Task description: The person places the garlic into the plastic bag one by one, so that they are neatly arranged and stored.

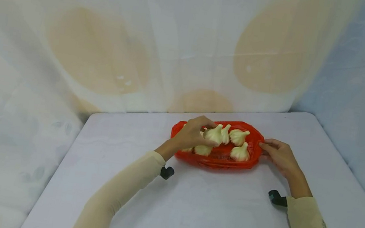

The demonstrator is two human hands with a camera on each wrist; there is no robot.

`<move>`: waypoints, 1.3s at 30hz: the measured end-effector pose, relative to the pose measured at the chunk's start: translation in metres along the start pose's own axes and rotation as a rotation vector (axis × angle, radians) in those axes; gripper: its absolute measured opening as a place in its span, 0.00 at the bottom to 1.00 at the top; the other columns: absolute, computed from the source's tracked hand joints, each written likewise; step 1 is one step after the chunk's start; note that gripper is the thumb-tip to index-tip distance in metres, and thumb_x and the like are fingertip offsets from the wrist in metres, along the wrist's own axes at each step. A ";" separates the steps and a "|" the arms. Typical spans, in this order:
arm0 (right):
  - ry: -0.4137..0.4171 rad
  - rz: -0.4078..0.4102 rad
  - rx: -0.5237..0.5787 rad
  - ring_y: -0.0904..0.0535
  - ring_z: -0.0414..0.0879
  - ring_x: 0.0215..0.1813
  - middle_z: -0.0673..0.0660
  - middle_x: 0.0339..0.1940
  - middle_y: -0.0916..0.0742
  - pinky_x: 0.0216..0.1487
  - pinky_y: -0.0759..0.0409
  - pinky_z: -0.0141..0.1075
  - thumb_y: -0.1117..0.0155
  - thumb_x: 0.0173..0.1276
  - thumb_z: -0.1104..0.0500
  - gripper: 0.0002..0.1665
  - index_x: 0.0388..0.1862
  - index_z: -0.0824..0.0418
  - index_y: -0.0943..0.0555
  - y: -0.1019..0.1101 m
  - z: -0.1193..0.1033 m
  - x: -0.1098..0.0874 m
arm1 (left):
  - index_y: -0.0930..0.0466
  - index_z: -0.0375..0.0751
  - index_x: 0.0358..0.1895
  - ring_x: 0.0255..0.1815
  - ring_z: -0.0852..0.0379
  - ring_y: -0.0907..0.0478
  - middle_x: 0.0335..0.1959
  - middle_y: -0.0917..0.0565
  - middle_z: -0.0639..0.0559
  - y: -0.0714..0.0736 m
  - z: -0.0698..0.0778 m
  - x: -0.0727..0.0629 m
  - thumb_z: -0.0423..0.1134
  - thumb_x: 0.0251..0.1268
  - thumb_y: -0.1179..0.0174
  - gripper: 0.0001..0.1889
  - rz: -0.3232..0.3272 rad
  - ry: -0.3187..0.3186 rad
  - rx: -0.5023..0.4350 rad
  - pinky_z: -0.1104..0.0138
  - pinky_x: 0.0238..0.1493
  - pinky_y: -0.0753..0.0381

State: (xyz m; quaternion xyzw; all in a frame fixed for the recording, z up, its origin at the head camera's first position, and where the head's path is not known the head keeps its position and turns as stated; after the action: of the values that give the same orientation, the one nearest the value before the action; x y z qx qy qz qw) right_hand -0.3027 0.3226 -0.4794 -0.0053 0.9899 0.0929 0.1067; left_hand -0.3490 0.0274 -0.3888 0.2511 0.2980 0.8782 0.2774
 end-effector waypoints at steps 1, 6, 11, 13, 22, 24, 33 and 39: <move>0.001 0.001 -0.001 0.20 0.39 0.42 0.64 0.57 0.25 0.46 0.18 0.32 0.42 0.72 0.44 0.35 0.64 0.70 0.31 0.000 0.000 0.000 | 0.19 0.42 0.51 0.49 0.64 0.24 0.47 0.20 0.57 -0.003 0.001 0.001 0.44 0.44 0.21 0.28 0.000 -0.003 -0.020 0.73 0.51 0.23; -0.005 0.006 -0.001 0.20 0.39 0.42 0.65 0.58 0.25 0.46 0.18 0.32 0.42 0.72 0.44 0.35 0.65 0.70 0.31 0.001 0.000 -0.002 | 0.19 0.41 0.50 0.48 0.64 0.24 0.46 0.21 0.58 -0.015 0.006 0.006 0.46 0.45 0.21 0.27 0.000 -0.028 -0.010 0.72 0.50 0.22; -0.010 0.013 -0.010 0.20 0.39 0.41 0.65 0.58 0.25 0.46 0.18 0.32 0.42 0.72 0.44 0.35 0.65 0.69 0.30 0.002 0.001 -0.003 | 0.18 0.43 0.51 0.47 0.66 0.25 0.46 0.20 0.58 -0.023 0.016 0.012 0.50 0.45 0.22 0.29 -0.002 -0.068 0.089 0.70 0.49 0.22; -0.005 0.015 -0.015 0.20 0.39 0.41 0.65 0.58 0.25 0.46 0.18 0.32 0.42 0.72 0.44 0.34 0.64 0.70 0.30 0.003 0.001 -0.004 | 0.18 0.43 0.52 0.46 0.66 0.25 0.46 0.20 0.57 -0.025 0.020 0.015 0.50 0.45 0.22 0.29 -0.009 -0.081 0.105 0.72 0.48 0.22; -0.005 0.019 -0.018 0.20 0.40 0.42 0.66 0.59 0.25 0.46 0.19 0.32 0.42 0.73 0.44 0.34 0.64 0.70 0.30 0.002 -0.002 -0.005 | 0.20 0.44 0.56 0.50 0.66 0.26 0.50 0.21 0.57 -0.037 0.014 0.021 0.52 0.47 0.24 0.31 -0.101 -0.049 0.171 0.78 0.51 0.27; -0.010 0.016 -0.013 0.20 0.39 0.42 0.66 0.59 0.25 0.46 0.19 0.32 0.42 0.73 0.44 0.34 0.64 0.70 0.30 0.001 -0.002 -0.005 | 0.20 0.46 0.56 0.52 0.65 0.27 0.51 0.21 0.58 -0.040 0.011 0.020 0.53 0.48 0.25 0.31 -0.119 -0.041 0.199 0.76 0.53 0.29; -0.005 0.019 -0.006 0.20 0.40 0.42 0.65 0.60 0.26 0.46 0.19 0.32 0.42 0.72 0.44 0.34 0.64 0.69 0.30 0.002 -0.004 -0.005 | 0.22 0.49 0.56 0.56 0.64 0.30 0.53 0.23 0.59 -0.047 0.007 0.017 0.57 0.50 0.27 0.31 -0.154 -0.046 0.261 0.73 0.58 0.31; -0.023 0.019 -0.005 0.20 0.40 0.42 0.65 0.60 0.26 0.47 0.19 0.32 0.42 0.73 0.44 0.35 0.65 0.69 0.31 0.002 -0.003 -0.007 | 0.21 0.49 0.56 0.57 0.65 0.31 0.54 0.23 0.59 -0.052 0.003 0.011 0.57 0.50 0.27 0.30 -0.201 -0.031 0.251 0.71 0.60 0.32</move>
State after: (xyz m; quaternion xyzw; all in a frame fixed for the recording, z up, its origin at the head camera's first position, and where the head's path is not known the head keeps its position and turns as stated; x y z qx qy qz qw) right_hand -0.2970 0.3235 -0.4743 0.0049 0.9884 0.0966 0.1174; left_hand -0.3375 0.0703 -0.4187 0.2661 0.4247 0.7978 0.3351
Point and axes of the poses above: each hand's wrist, its own x-axis towards the middle knuckle, its own y-axis out of the back of the hand, z = x × y, the point moved 4 cm from there along x, towards the middle knuckle
